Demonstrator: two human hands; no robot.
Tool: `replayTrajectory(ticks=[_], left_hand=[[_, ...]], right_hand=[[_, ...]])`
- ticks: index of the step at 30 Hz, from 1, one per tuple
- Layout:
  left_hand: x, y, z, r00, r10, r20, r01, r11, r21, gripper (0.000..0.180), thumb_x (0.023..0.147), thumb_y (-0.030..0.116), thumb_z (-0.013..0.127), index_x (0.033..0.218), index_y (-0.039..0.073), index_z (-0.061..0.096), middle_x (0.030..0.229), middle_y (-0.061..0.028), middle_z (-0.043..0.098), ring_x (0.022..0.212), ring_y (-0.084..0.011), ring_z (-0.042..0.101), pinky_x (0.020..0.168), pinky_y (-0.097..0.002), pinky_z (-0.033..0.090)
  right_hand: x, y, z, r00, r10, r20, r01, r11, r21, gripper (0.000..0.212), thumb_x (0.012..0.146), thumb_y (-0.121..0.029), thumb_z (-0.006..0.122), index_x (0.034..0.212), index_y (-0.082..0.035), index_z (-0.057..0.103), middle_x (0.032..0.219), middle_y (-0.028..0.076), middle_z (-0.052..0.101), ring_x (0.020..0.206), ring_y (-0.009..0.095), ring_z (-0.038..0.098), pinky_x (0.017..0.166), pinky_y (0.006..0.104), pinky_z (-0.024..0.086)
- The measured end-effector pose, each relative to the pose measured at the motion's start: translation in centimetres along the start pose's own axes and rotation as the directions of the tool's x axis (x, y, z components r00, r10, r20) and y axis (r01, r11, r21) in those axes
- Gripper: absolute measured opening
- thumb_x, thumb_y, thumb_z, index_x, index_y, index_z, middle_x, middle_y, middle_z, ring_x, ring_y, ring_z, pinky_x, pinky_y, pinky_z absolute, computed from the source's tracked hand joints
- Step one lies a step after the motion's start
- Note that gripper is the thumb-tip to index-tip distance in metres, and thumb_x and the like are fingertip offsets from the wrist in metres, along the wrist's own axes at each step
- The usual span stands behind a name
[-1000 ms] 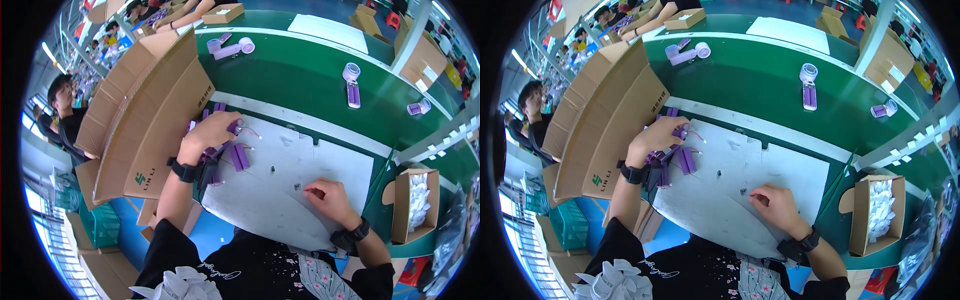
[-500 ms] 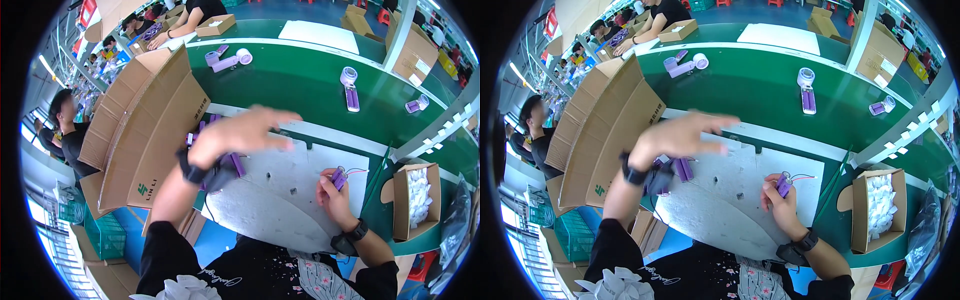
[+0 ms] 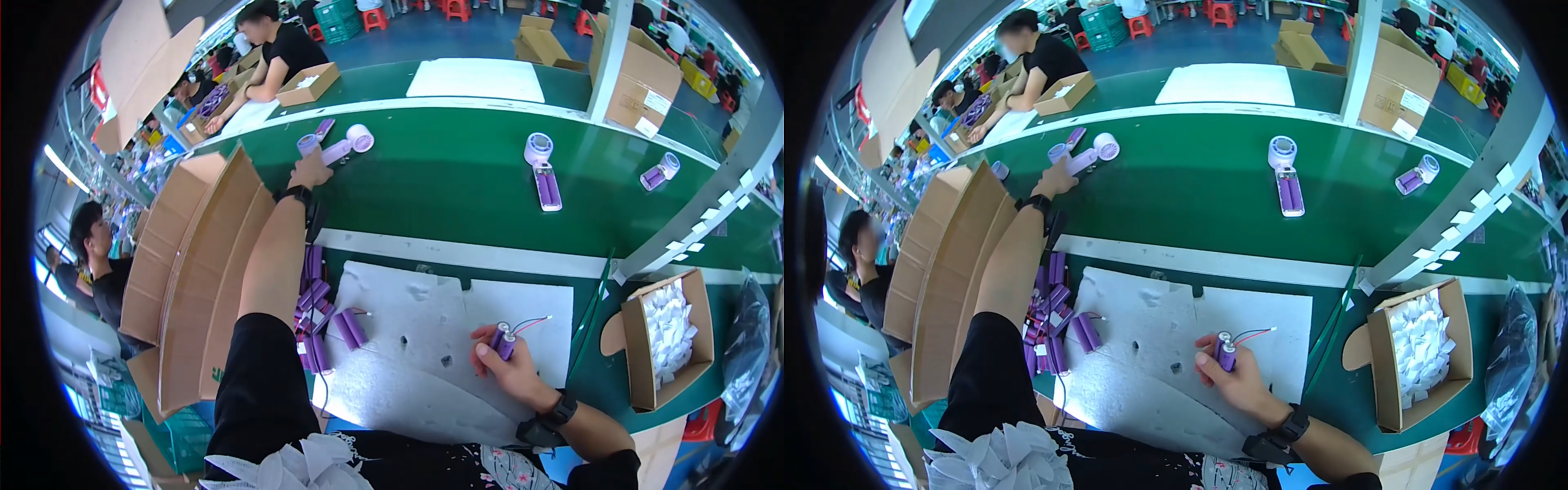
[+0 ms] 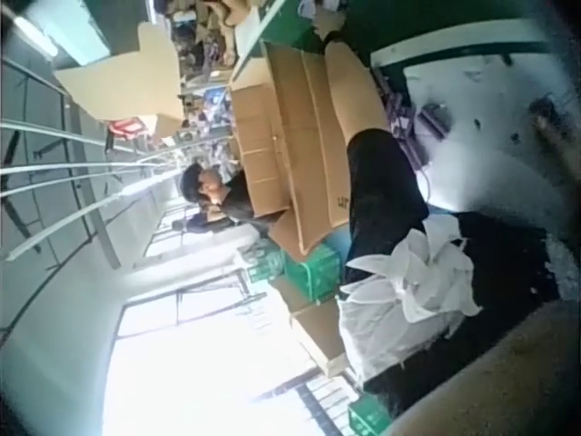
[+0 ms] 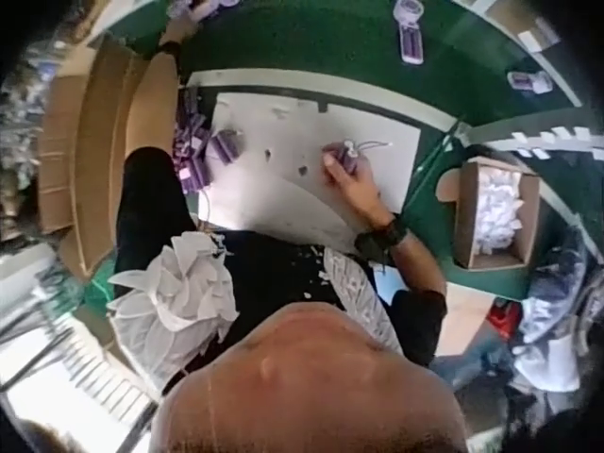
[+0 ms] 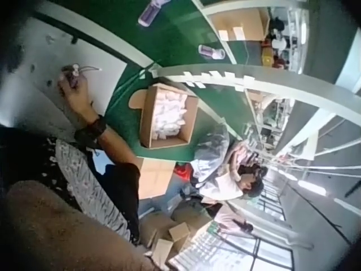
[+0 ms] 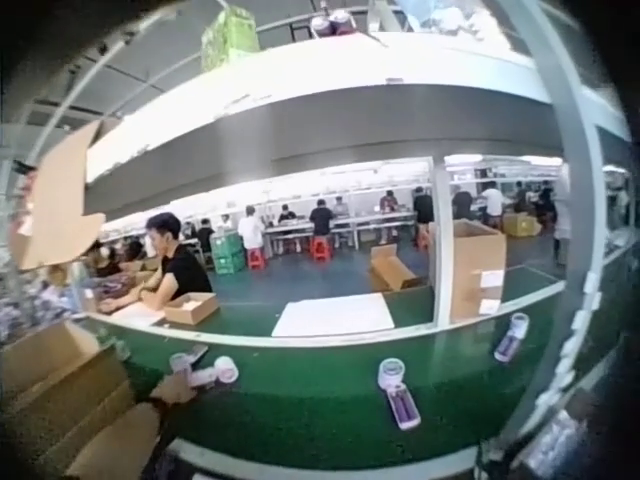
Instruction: The person assembles a handheld fan by connecting a battery pack to a circuit board and fitting them into the fan housing. After testing the fan, they set it aside and repeat the process with another unit.
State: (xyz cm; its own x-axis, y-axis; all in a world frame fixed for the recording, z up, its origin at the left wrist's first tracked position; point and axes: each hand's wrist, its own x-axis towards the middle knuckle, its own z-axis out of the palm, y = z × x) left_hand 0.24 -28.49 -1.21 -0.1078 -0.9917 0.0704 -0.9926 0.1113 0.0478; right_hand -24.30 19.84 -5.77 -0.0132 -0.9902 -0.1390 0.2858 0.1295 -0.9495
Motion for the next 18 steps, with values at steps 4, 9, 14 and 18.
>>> replayTrajectory(ticks=[4,9,14,18], left_hand=[[0.2,1.5,-0.6,0.998,-0.017,0.065,0.016,1.0,0.018,0.054,0.08,0.027,0.069,0.13,0.012,0.056,0.133,-0.0157,0.056,0.122,-0.0372,0.054,0.1,-0.0513,0.044],[0.0,3.6,-0.2,0.996,0.081,0.033,-0.078,0.994,-0.08,0.039,0.082,0.028,0.065,0.114,0.006,0.065,0.116,-0.0202,0.065,0.108,-0.0378,0.062,0.094,-0.0468,0.05],[-5.5,9.0,-2.5,0.976,0.17,-0.134,-0.196,0.957,-0.214,0.034,0.084,0.021,0.059,0.108,-0.001,0.064,0.108,-0.0273,0.066,0.104,-0.0429,0.063,0.093,-0.0483,0.05],[-17.6,14.7,-6.7,0.878,0.458,-0.138,-0.476,0.867,-0.146,0.029,0.082,0.009,0.054,0.106,-0.005,0.059,0.095,-0.0318,0.065,0.094,-0.0472,0.064,0.083,-0.0489,0.055]], right_hand=[[0.1,-0.2,-0.3,0.999,0.04,0.022,-0.039,0.998,-0.047,0.027,0.097,-0.016,0.059,0.116,0.003,0.051,0.079,0.006,0.059,0.065,0.013,0.056,0.058,0.0276,0.048],[0.0,-1.0,0.6,0.998,0.017,-0.055,-0.017,1.0,0.006,0.022,0.095,-0.012,0.06,0.111,0.0,0.05,0.08,0.007,0.059,0.066,0.014,0.058,0.059,0.0274,0.048],[0.3,-0.1,0.4,0.99,-0.128,-0.053,0.129,0.991,0.031,0.023,0.095,-0.019,0.063,0.102,0.0,0.051,0.088,0.007,0.062,0.067,0.011,0.059,0.058,0.0258,0.048],[0.9,0.7,-0.7,0.989,-0.115,-0.091,0.131,0.973,0.19,0.02,0.095,-0.014,0.061,0.107,-0.003,0.049,0.09,0.011,0.064,0.068,0.018,0.061,0.06,0.0281,0.049]])
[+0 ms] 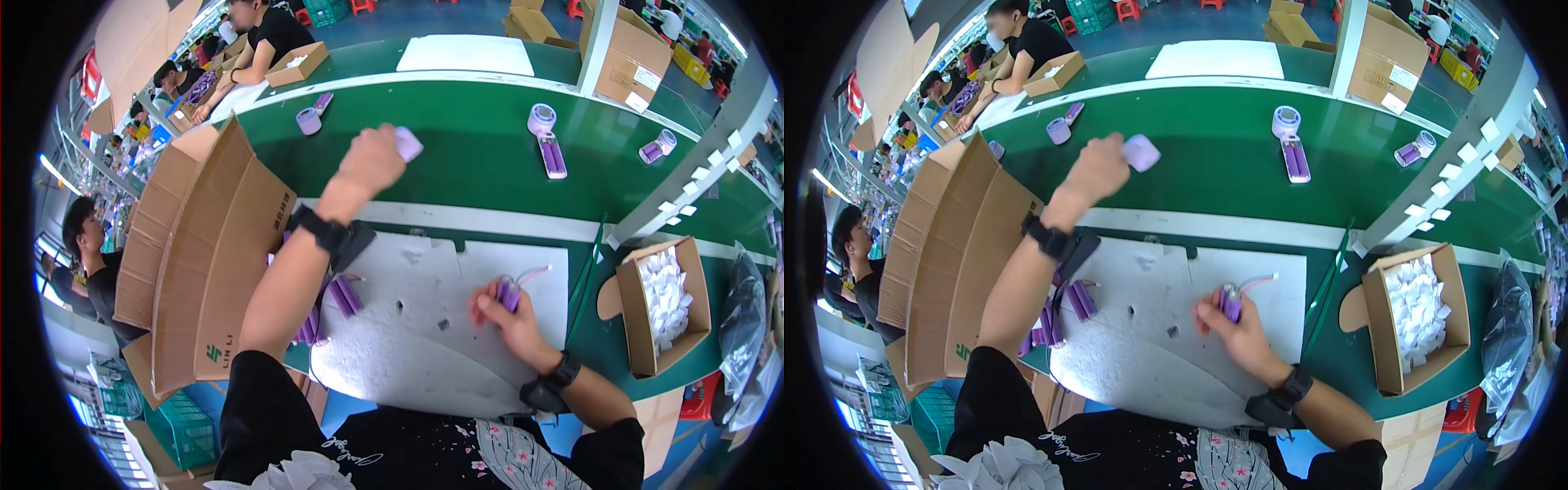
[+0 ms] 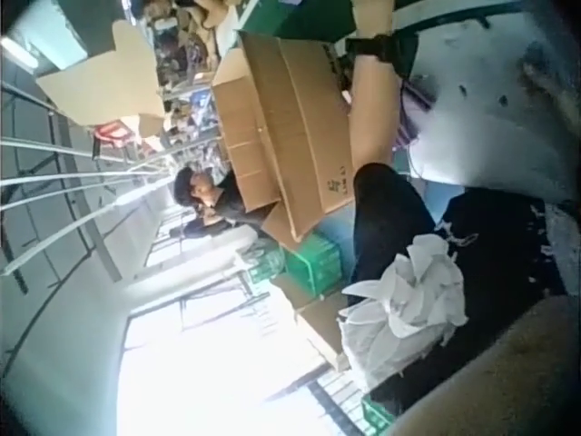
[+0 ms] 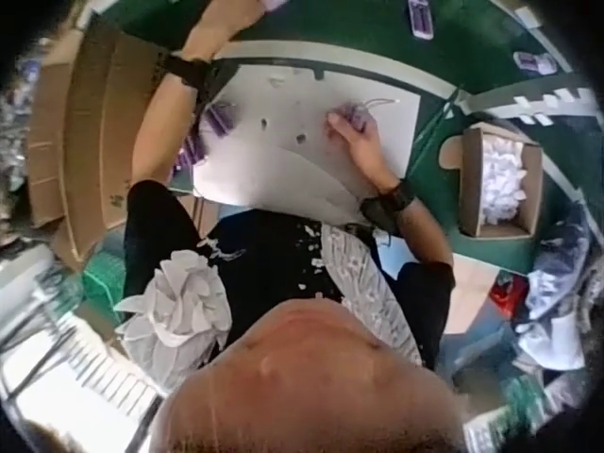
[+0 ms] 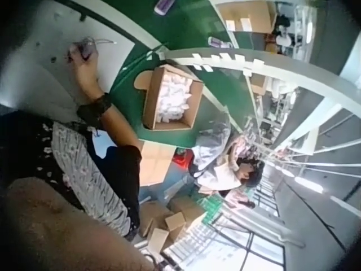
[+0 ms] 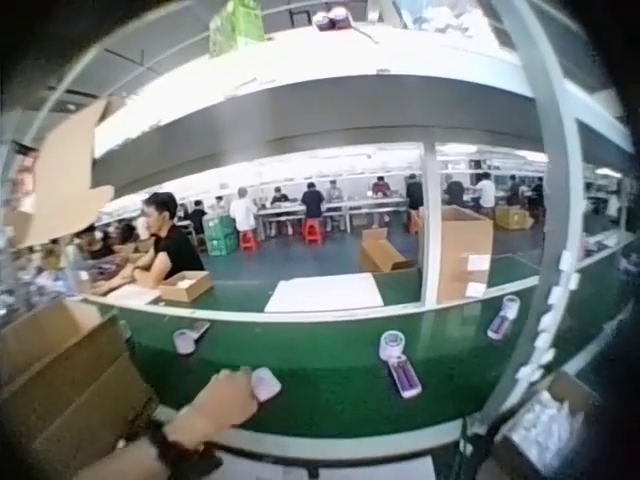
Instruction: The person assembles a handheld fan by connecting a battery pack to a circuit board and fitting them into the fan housing. After testing the fan, they set it aside and repeat the process with another unit.
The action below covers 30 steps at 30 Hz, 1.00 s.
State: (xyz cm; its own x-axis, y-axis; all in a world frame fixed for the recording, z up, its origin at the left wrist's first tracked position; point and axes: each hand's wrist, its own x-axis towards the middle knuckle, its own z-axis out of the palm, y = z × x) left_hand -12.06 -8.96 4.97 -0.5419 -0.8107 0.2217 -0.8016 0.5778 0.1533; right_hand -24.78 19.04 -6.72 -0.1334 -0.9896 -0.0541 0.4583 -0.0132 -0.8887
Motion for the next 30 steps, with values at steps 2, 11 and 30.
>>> replayTrajectory(ticks=[2,11,30], left_hand=[[-5.5,5.4,-1.1,0.994,0.108,0.032,-0.109,0.994,0.026,0.02,0.082,0.006,0.054,0.099,-0.004,0.059,0.09,-0.0304,0.066,0.09,-0.0433,0.067,0.073,-0.049,0.057],[-20.4,13.1,1.0,0.879,0.477,0.011,-0.477,0.879,0.015,0.019,0.079,0.011,0.067,0.092,0.001,0.059,0.093,-0.0181,0.064,0.083,-0.0297,0.067,0.071,-0.0394,0.055],[-15.1,6.5,5.0,0.834,0.439,0.335,0.07,0.517,-0.853,0.031,0.073,0.011,0.082,0.097,0.006,0.063,0.078,0.0012,0.059,0.064,-0.0097,0.05,0.06,-0.0239,0.043]], right_hand=[[0.4,-1.6,0.5,0.993,0.057,-0.108,-0.053,0.998,0.04,0.021,0.095,-0.016,0.062,0.105,-0.003,0.05,0.091,0.011,0.064,0.068,0.018,0.061,0.061,0.0285,0.05],[2.3,-4.0,-1.8,0.983,-0.035,-0.183,-0.036,0.928,-0.371,0.024,0.086,-0.014,0.071,0.095,0.0,0.054,0.083,0.007,0.062,0.073,0.014,0.061,0.064,0.0299,0.052],[0.4,-4.9,-0.6,0.978,-0.104,-0.182,-0.08,0.62,-0.781,0.026,0.083,-0.009,0.074,0.092,0.004,0.053,0.069,0.008,0.061,0.054,0.012,0.058,0.046,0.0278,0.047]])
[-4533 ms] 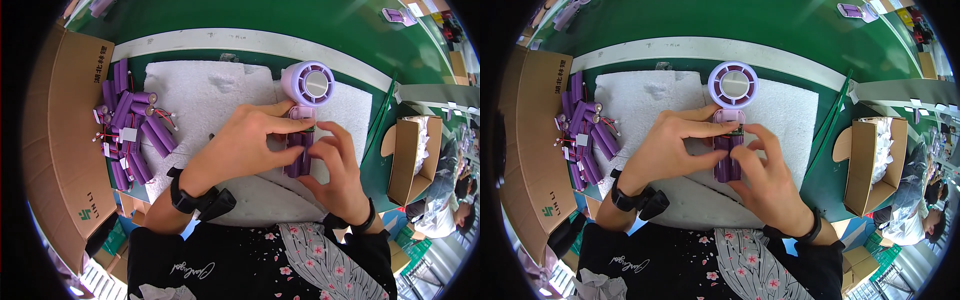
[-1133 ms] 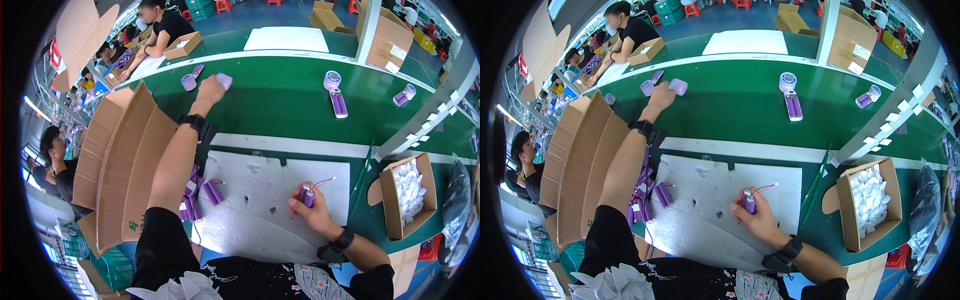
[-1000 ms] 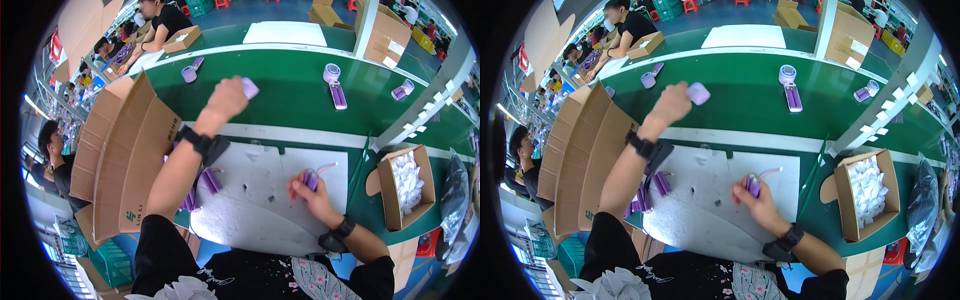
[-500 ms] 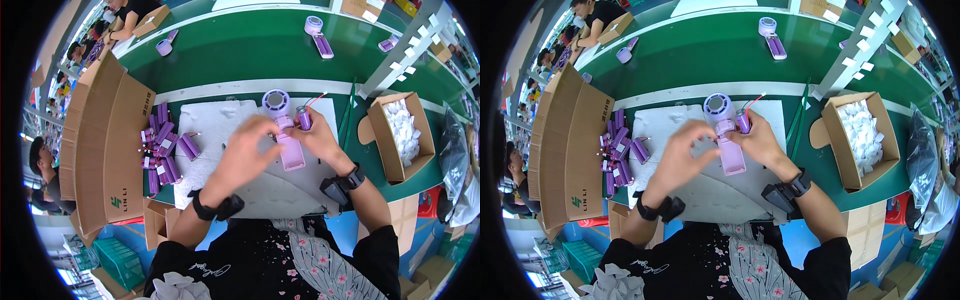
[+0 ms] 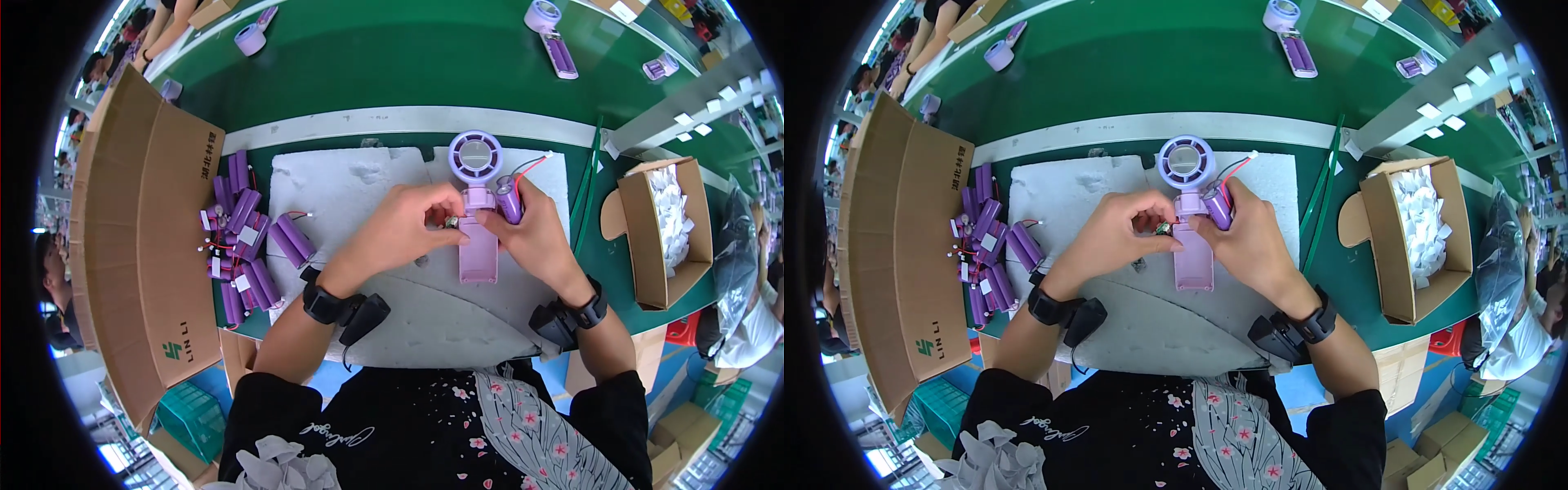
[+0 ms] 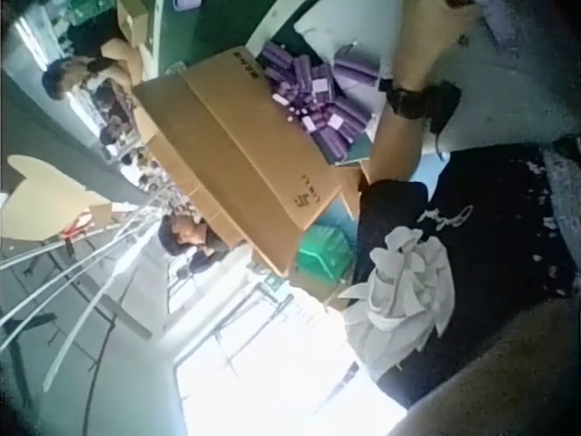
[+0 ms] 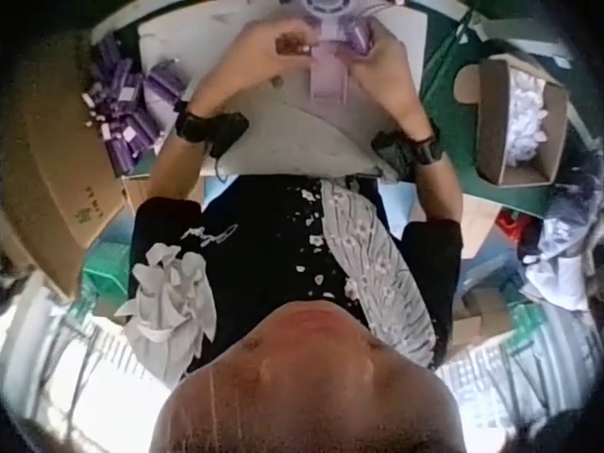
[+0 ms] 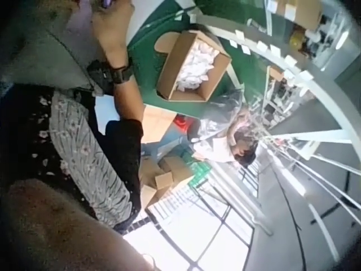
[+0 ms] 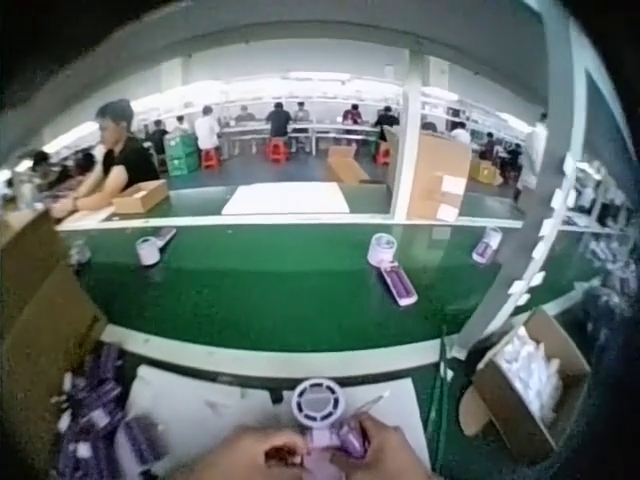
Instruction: The person assembles a handheld fan by connecting a battery pack to a circuit board and fitting them into the fan housing. After testing the fan, they set it aside and repeat the process with another unit.
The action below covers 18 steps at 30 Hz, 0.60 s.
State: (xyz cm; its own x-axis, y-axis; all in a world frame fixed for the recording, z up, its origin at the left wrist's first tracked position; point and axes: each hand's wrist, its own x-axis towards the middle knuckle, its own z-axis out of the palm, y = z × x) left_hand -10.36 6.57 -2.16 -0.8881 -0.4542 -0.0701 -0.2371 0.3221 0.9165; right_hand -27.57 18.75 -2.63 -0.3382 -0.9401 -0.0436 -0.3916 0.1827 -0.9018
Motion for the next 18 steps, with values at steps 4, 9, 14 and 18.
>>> replayTrajectory(ticks=[4,9,14,18], left_hand=[[-0.1,-0.6,0.4,0.999,0.029,-0.027,-0.029,1.0,-0.008,0.025,0.075,0.008,0.081,0.094,0.005,0.064,0.078,-0.0009,0.061,0.066,-0.0108,0.053,0.062,-0.0255,0.046],[-0.1,-0.6,0.3,0.993,0.11,-0.036,-0.113,0.991,-0.077,0.023,0.077,0.006,0.079,0.095,0.003,0.065,0.082,-0.0039,0.064,0.071,-0.0128,0.058,0.068,-0.0276,0.049],[-0.3,-0.2,0.4,0.995,0.094,-0.038,-0.099,0.986,-0.131,0.027,0.077,0.003,0.076,0.1,0.004,0.062,0.088,-0.0055,0.066,0.076,-0.0154,0.061,0.071,-0.0283,0.051],[0.0,-0.3,0.9,0.986,0.155,-0.057,-0.161,0.98,-0.114,0.03,0.076,-0.001,0.073,0.103,0.004,0.06,0.091,-0.0062,0.067,0.079,-0.0177,0.064,0.07,-0.0294,0.052]], right_hand=[[-0.5,-0.4,0.0,0.997,0.079,-0.024,-0.081,0.994,-0.079,0.028,0.08,-0.008,0.076,0.093,0.002,0.054,0.077,0.012,0.063,0.062,0.018,0.062,0.053,0.0302,0.05],[-1.2,-0.1,0.3,0.924,-0.365,-0.115,0.31,0.89,-0.334,0.032,0.072,0.001,0.076,0.096,-0.001,0.055,0.092,0.014,0.063,0.077,0.027,0.062,0.065,0.0345,0.051],[-1.0,-0.2,0.5,0.839,-0.544,0.01,0.532,0.815,-0.229,0.036,0.067,0.01,0.072,0.097,-0.003,0.057,0.095,0.013,0.063,0.079,0.028,0.061,0.067,0.0341,0.049],[-0.9,-0.5,0.2,0.842,-0.539,0.033,0.528,0.809,-0.259,0.035,0.066,0.013,0.071,0.095,-0.003,0.058,0.09,0.012,0.063,0.077,0.027,0.061,0.065,0.0327,0.049]])
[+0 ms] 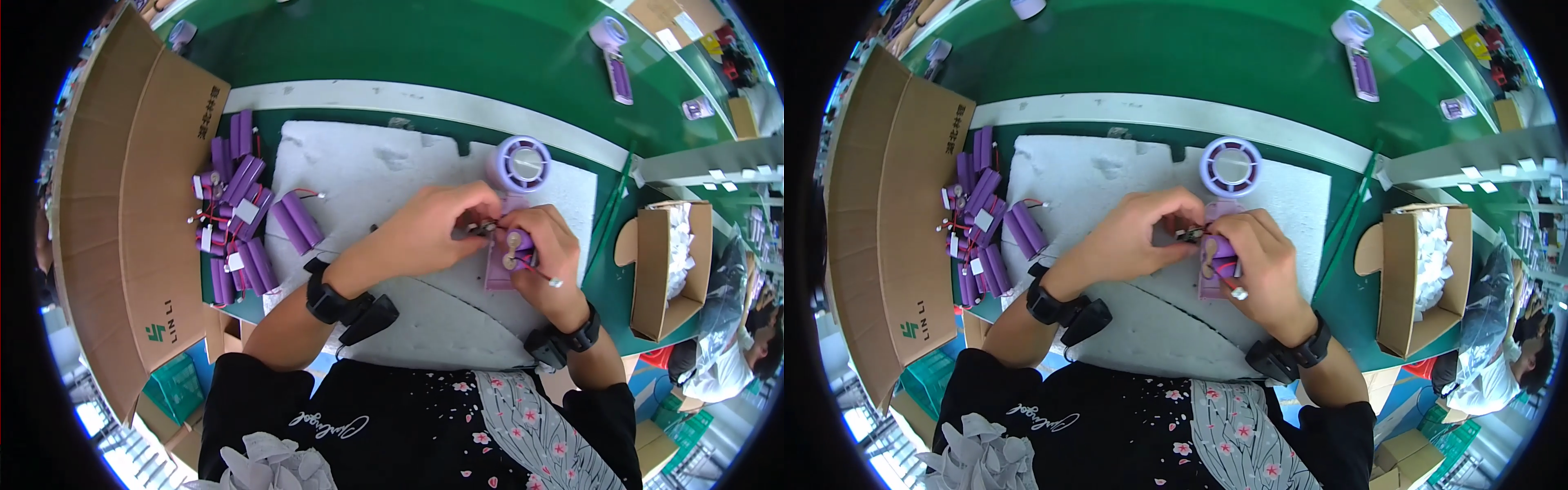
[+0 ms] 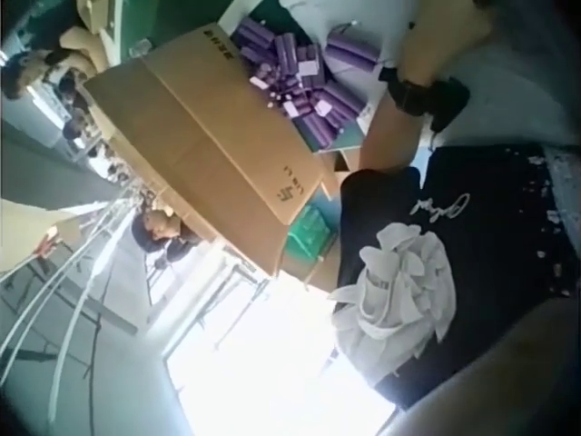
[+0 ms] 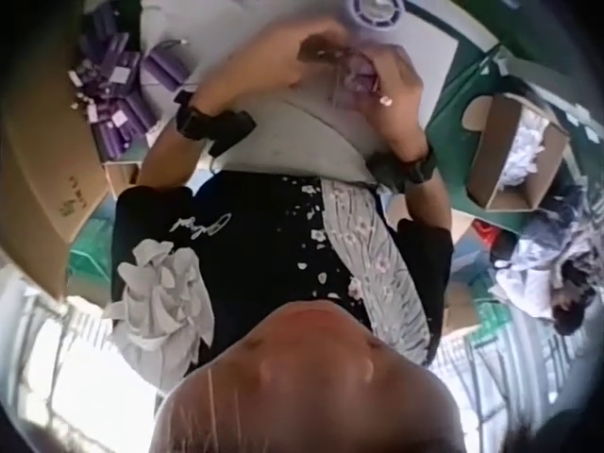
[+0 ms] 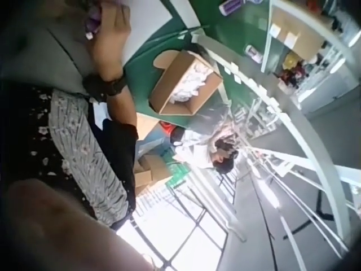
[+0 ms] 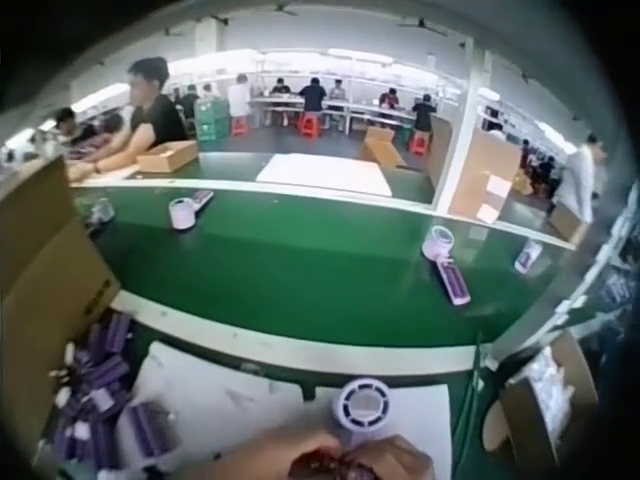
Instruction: The person assembles a handheld fan by connecting a battery pack to a circuit board and fitting them into the fan housing. After testing the fan, they set it aside and repeat the process with another unit.
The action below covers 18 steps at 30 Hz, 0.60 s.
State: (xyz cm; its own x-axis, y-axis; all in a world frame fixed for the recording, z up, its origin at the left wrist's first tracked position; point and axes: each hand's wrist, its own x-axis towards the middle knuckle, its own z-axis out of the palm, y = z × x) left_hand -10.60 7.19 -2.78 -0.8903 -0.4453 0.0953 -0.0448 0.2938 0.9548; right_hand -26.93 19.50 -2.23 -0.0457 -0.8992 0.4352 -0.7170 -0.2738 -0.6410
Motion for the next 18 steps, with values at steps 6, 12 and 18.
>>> replayTrajectory(ticks=[6,12,18], left_hand=[[0.2,-0.2,0.5,0.997,0.06,-0.055,-0.059,0.998,0.006,0.031,0.076,-0.002,0.072,0.103,0.005,0.059,0.091,-0.0068,0.067,0.082,-0.0203,0.066,0.068,-0.0322,0.053],[0.5,0.1,0.1,0.998,0.017,0.052,-0.016,0.999,-0.036,0.028,0.073,-0.005,0.068,0.098,0.005,0.064,0.091,-0.0072,0.066,0.084,-0.0246,0.066,0.069,-0.0329,0.053],[0.3,-1.5,0.9,0.967,0.245,-0.075,-0.232,0.961,0.151,0.025,0.07,-0.008,0.063,0.089,0.007,0.069,0.096,-0.0086,0.065,0.092,-0.0265,0.063,0.072,-0.0351,0.053]], right_hand=[[-0.1,-0.2,-0.2,0.998,0.066,0.003,-0.066,0.998,0.008,0.033,0.066,0.012,0.071,0.092,-0.003,0.059,0.085,0.011,0.063,0.074,0.027,0.06,0.064,0.0324,0.048],[0.4,-0.7,-0.9,0.992,0.1,0.074,-0.096,0.994,-0.058,0.033,0.064,0.012,0.07,0.091,-0.003,0.059,0.084,0.012,0.063,0.073,0.028,0.059,0.064,0.0333,0.048],[0.5,-1.0,-1.2,0.986,0.061,0.155,-0.041,0.991,-0.131,0.032,0.064,0.013,0.069,0.09,-0.002,0.058,0.085,0.011,0.063,0.074,0.028,0.059,0.066,0.0333,0.048]])
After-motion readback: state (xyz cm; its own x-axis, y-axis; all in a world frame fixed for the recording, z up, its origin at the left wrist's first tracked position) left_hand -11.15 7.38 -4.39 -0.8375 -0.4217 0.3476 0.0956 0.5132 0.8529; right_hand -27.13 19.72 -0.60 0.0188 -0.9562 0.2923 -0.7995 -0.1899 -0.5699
